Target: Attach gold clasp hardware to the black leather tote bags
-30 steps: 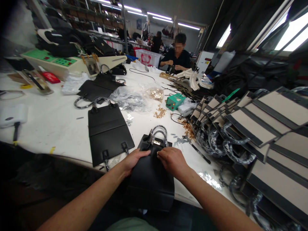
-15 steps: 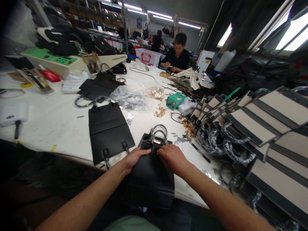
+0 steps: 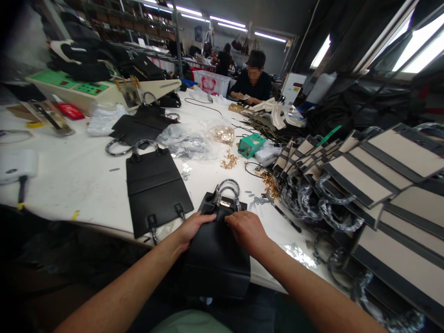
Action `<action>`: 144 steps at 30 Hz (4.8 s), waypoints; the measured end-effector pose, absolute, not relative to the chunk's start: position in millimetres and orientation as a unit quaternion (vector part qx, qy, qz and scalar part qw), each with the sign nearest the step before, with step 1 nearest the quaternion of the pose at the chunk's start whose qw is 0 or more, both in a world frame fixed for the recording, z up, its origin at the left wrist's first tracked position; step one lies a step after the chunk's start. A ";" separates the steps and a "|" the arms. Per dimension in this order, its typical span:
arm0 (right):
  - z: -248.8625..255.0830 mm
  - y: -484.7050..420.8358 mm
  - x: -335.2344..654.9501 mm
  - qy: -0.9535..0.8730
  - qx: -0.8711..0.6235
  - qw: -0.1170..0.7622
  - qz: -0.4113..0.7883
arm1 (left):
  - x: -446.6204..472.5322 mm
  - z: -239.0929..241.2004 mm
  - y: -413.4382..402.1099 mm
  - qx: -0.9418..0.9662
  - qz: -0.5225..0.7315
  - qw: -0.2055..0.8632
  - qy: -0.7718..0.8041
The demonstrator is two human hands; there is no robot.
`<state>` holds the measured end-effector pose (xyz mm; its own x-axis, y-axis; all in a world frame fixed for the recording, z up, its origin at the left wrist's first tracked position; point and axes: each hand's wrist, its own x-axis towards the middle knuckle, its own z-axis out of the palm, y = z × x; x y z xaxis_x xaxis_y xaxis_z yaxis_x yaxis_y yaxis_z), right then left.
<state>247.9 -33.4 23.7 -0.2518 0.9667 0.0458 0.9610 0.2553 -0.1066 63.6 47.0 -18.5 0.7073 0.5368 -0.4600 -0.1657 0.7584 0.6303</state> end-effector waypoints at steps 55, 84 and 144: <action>43.9 -20.3 237.0 -0.775 -0.627 -0.030 0.077 | 63.3 -25.2 44.5 0.286 0.205 0.881 0.317; 57.1 -8.3 236.8 -0.827 -0.544 -0.128 0.065 | 61.7 -24.7 48.9 0.274 0.192 0.893 0.300; 46.9 -8.6 241.5 -0.816 -0.570 -0.052 0.083 | 60.5 -18.0 50.1 0.292 0.196 0.880 0.317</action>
